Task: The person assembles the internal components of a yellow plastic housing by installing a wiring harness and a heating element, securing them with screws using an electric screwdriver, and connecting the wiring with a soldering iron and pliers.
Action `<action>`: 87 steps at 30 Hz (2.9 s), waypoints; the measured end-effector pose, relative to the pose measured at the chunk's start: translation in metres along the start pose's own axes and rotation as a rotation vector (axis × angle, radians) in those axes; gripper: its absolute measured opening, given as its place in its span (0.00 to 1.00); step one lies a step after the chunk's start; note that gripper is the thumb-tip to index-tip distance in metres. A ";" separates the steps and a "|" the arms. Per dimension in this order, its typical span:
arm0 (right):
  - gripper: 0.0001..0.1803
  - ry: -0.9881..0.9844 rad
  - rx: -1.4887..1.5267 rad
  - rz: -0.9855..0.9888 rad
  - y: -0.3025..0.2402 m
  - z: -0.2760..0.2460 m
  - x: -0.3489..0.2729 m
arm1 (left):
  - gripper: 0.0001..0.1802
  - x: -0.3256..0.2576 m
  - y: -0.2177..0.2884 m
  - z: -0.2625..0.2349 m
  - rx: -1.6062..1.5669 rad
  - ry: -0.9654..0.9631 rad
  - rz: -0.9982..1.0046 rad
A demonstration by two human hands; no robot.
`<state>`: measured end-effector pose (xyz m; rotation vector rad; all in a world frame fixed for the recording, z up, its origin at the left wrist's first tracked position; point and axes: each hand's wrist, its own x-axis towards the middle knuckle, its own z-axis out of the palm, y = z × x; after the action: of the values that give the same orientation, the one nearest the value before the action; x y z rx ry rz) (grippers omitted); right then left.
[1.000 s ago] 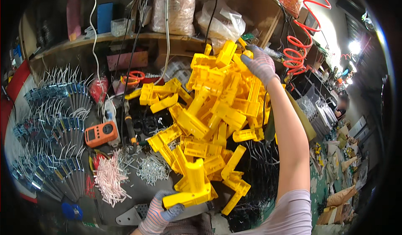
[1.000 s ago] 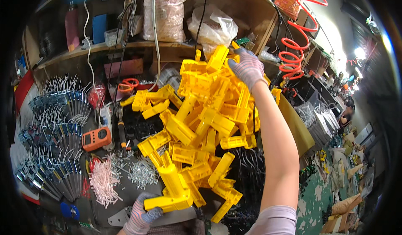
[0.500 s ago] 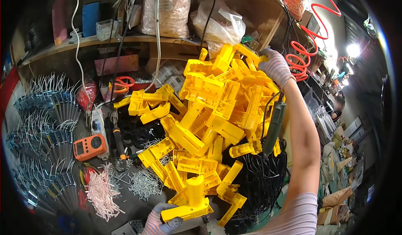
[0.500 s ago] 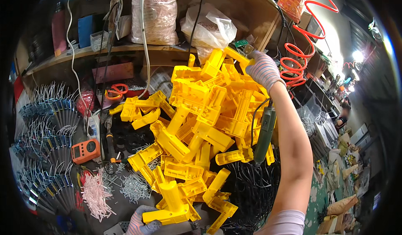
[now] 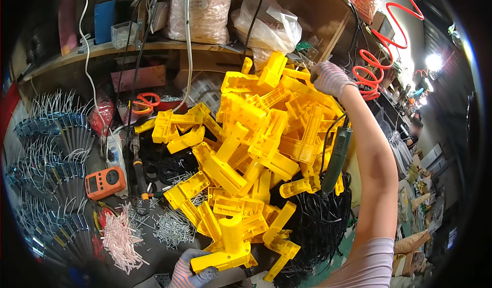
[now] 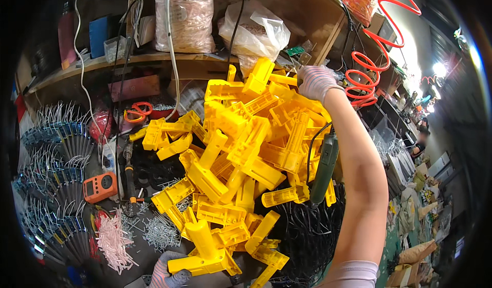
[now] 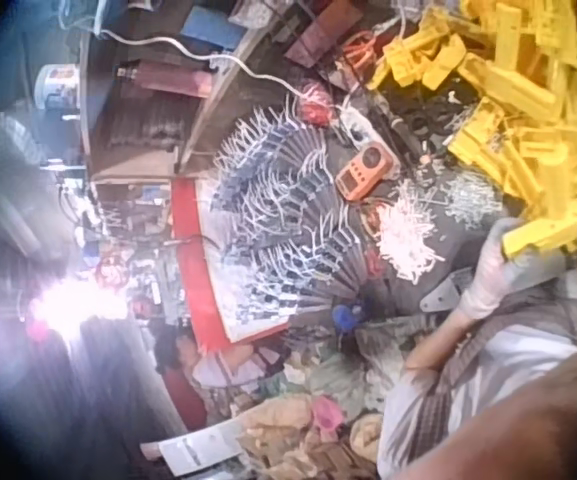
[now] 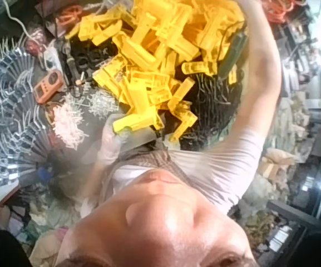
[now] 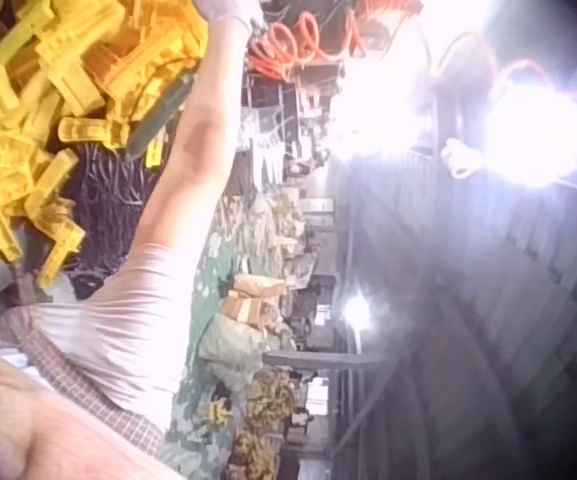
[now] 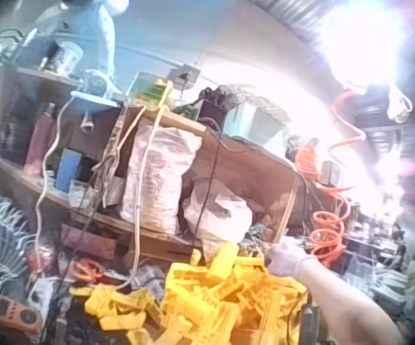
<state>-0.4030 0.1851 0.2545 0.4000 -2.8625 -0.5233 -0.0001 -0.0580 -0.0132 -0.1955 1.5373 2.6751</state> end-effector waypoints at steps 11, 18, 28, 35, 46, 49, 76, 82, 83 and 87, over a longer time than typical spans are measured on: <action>0.22 0.125 0.122 -0.052 -0.045 0.024 0.030 | 0.29 0.002 -0.002 -0.004 -0.059 -0.027 -0.039; 0.32 0.017 0.097 -0.206 -0.082 0.027 0.002 | 0.27 0.004 0.000 -0.003 -0.008 -0.012 -0.058; 0.42 0.050 -0.079 0.025 -0.115 0.037 0.001 | 0.26 0.006 -0.008 -0.005 -0.007 -0.010 -0.021; 0.41 -0.045 -0.157 0.127 -0.087 0.038 0.012 | 0.26 0.004 -0.003 0.000 -0.049 -0.023 -0.011; 0.38 -0.263 0.066 0.222 -0.062 0.073 0.022 | 0.26 0.010 0.001 -0.002 0.020 -0.040 -0.066; 0.33 -0.235 0.057 0.255 -0.067 0.079 0.031 | 0.26 0.013 0.008 0.001 0.042 -0.054 -0.059; 0.32 0.280 -0.007 -0.621 -0.146 0.087 -0.107 | 0.22 -0.009 0.015 -0.005 -0.288 0.132 0.147; 0.36 0.227 -0.121 -0.558 -0.145 0.095 -0.089 | 0.26 -0.015 0.008 -0.014 -0.289 0.214 0.114; 0.36 0.236 -0.108 -0.562 -0.144 0.097 -0.091 | 0.27 -0.018 0.007 -0.014 -0.297 0.208 0.122; 0.36 0.378 -0.126 -0.558 -0.129 0.095 -0.112 | 0.31 -0.025 0.017 -0.019 -0.319 0.204 0.153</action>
<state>-0.2918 0.1325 0.1027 1.1501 -2.3210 -0.6302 0.0247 -0.0824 -0.0045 -0.3890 1.2011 3.0971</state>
